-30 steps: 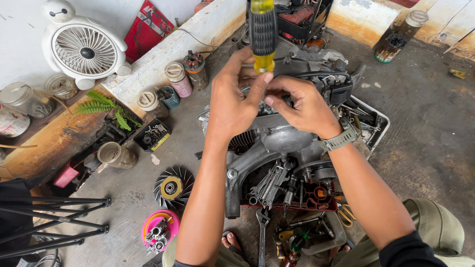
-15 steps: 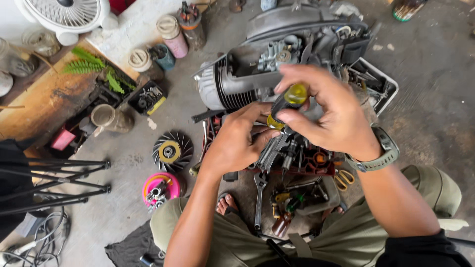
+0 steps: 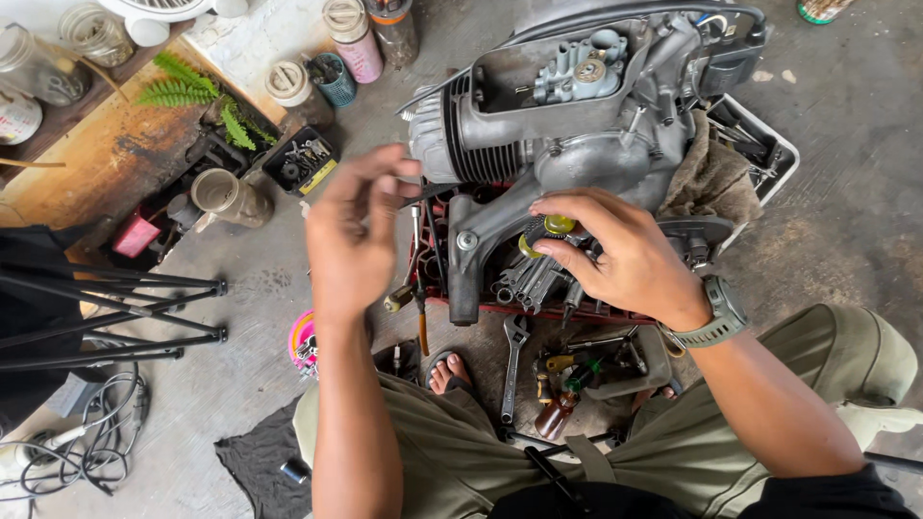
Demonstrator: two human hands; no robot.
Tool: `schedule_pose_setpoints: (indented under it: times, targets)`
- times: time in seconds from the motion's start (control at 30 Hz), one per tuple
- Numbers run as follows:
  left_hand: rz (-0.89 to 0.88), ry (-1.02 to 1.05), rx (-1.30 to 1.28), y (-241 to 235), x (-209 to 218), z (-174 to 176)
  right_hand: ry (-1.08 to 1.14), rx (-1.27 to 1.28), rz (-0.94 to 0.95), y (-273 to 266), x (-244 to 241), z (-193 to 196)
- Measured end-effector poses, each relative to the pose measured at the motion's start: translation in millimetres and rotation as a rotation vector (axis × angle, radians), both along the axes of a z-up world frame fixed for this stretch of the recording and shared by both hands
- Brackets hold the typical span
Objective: The person applies lubricant from a tube to a small metal part and then places it into the engine. They then use a wrench to tighten a bolt on the engine casing.
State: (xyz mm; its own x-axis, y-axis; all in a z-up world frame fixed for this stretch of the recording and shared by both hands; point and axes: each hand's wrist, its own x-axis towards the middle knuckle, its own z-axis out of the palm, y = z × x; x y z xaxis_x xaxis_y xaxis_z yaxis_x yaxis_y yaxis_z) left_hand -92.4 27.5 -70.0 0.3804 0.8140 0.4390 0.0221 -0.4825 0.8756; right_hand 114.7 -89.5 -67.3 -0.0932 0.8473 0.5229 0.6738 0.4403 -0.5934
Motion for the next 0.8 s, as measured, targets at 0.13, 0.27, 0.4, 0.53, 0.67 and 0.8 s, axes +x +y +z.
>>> schedule_pose_setpoints:
  times: [0.13,0.27,0.4,0.53,0.67,0.8]
  targets:
    - [0.118,-0.06,-0.041,2.6,-17.2,0.2,0.03,0.041,0.02,6.9,-23.4,12.5]
    - [0.205,0.006,-0.01,1.1,-25.6,2.3,0.019,0.03,0.147,28.7,-47.6,5.7]
    - [0.257,0.183,0.082,-3.8,-31.8,4.9,-0.105,-0.121,0.171,51.7,-61.3,-32.5]
    - [0.299,0.239,0.127,4.6,-39.5,-10.4,-0.171,-0.213,0.186,64.2,-72.8,-63.3]
    - [0.318,0.259,0.096,10.8,-41.6,-12.3,-0.253,-0.304,0.195,74.5,-80.5,-77.2]
    - [0.322,0.284,0.074,11.9,-41.3,-7.4,-0.364,-0.439,0.236,81.7,-85.6,-98.2]
